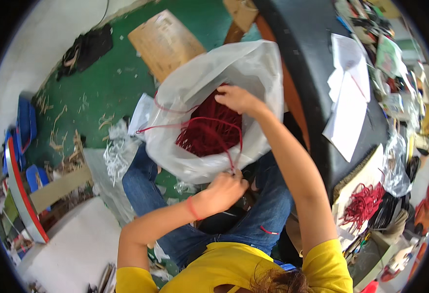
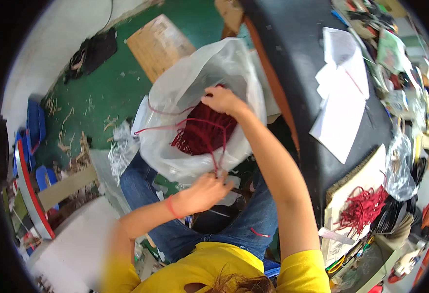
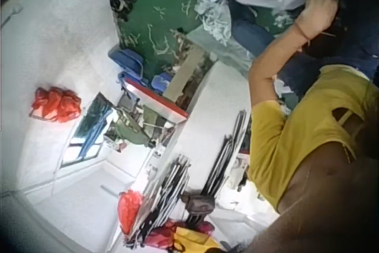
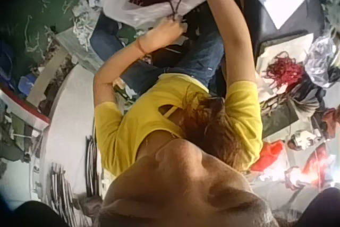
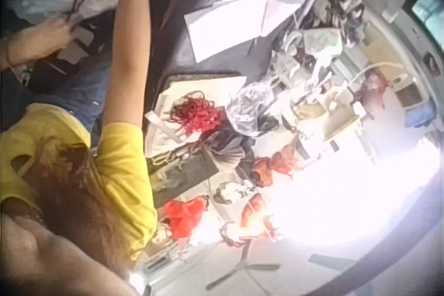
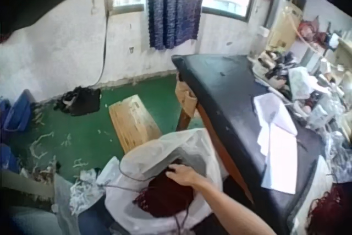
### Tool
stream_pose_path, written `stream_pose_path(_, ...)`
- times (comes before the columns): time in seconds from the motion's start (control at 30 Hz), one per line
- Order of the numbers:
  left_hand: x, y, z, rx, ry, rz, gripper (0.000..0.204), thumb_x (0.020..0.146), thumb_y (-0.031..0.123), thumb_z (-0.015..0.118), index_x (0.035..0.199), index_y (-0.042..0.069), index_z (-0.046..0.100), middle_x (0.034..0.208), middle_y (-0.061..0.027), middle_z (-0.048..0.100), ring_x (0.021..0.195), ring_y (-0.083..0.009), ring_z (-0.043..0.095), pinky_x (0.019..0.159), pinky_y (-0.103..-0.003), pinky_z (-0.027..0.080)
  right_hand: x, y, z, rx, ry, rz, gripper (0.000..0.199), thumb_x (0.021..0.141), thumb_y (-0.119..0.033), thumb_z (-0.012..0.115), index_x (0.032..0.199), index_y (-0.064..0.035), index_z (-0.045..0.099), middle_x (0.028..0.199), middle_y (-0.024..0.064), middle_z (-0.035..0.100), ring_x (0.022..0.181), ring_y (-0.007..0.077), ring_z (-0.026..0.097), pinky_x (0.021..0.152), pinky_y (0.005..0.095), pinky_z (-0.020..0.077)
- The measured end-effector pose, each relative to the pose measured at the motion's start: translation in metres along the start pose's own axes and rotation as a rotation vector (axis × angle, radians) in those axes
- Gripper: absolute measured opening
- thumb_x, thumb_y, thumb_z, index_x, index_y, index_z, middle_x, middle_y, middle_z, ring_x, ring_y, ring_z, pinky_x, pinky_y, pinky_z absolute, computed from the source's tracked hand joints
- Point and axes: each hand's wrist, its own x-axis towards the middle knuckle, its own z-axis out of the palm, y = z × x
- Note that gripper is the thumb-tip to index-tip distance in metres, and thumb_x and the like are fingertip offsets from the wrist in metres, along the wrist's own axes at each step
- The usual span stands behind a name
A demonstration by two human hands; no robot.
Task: Untangling red shoe straps from a bag, measuring and cutting them, and organizing items on a workbench.
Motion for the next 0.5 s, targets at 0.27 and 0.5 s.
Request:
stream_pose_path(0.27, -0.07, -0.02, -0.01, -0.254, 0.686, -0.695, 0.07, 0.082, 0.014, 0.064, 0.142, 0.008, 0.029, 0.148, -0.0256, 0.016, 0.136, -0.0427, 0.017, 0.11, -0.045, 0.02, -0.155, -0.002, 0.047, 0.332, 0.601, -0.562, 0.029, 0.084, -0.017, 0.06, 0.105, 0.0024, 0.059, 0.104, 0.0209, 0.061, 0.094, 0.0353, 0.06, 0.082, 0.0402, 0.0488)
stream_pose_path(0.5, -0.016, 0.091, -0.034, -0.267, 0.715, -0.464, 0.072, 0.079, 0.007, 0.065, 0.141, 0.004, 0.028, 0.149, -0.026, 0.008, 0.138, -0.0423, 0.012, 0.109, -0.047, 0.019, -0.402, 0.018, 0.041, 0.277, 1.184, -0.345, 0.034, 0.078, -0.013, 0.07, 0.108, -0.0017, 0.059, 0.098, 0.0157, 0.062, 0.091, 0.0327, 0.06, 0.075, 0.0375, 0.0499)
